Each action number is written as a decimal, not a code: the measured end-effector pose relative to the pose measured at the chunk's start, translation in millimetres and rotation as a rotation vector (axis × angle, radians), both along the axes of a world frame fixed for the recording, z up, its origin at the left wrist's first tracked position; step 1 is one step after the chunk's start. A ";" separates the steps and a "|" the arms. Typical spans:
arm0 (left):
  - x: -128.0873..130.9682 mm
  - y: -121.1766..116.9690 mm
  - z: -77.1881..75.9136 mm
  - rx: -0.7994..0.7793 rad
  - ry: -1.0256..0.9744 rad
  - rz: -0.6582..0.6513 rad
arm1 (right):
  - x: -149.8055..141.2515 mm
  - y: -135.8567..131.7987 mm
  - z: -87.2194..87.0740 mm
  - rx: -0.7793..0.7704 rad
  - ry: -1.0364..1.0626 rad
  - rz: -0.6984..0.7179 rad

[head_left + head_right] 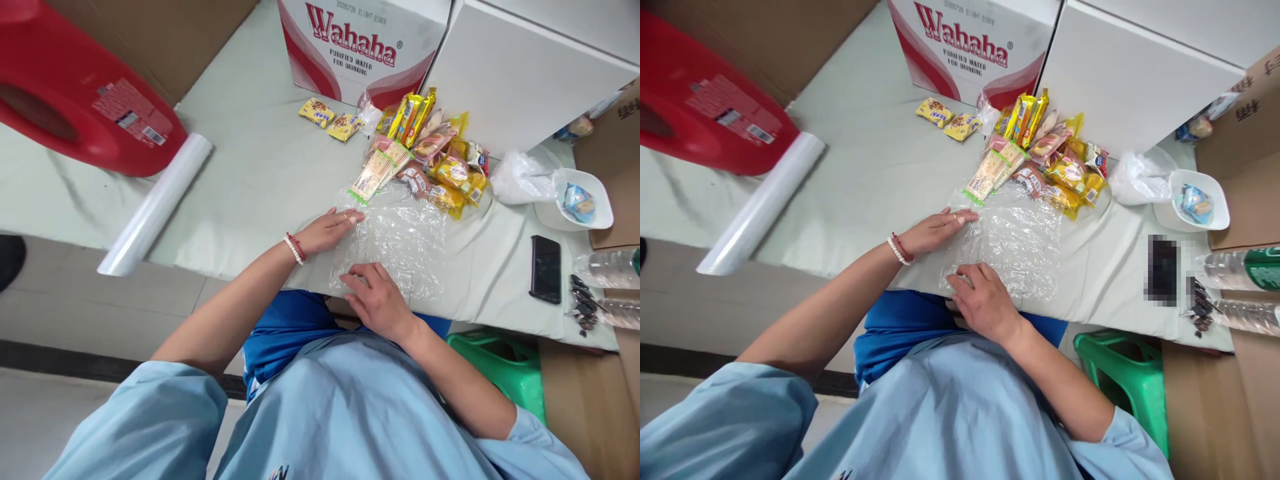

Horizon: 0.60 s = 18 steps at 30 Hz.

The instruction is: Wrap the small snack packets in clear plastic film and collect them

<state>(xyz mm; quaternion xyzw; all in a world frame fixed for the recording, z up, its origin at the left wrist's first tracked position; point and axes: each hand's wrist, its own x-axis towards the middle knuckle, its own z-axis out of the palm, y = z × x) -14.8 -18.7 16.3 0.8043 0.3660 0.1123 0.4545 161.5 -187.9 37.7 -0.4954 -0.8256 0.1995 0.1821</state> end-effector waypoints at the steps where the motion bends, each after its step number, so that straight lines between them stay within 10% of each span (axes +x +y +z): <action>1: -1.1 -0.3 1.8 -0.021 -0.027 0.013 | -3.1 3.5 -3.3 -0.006 -0.033 0.019; 9: -13.8 -2.7 6.5 -0.080 -0.179 0.146 | -21.4 -3.8 -13.4 -0.076 0.135 0.365; 18: 29.8 -44.9 28.7 0.524 0.177 0.230 | 6.9 28.9 -13.8 -0.015 -0.006 -0.131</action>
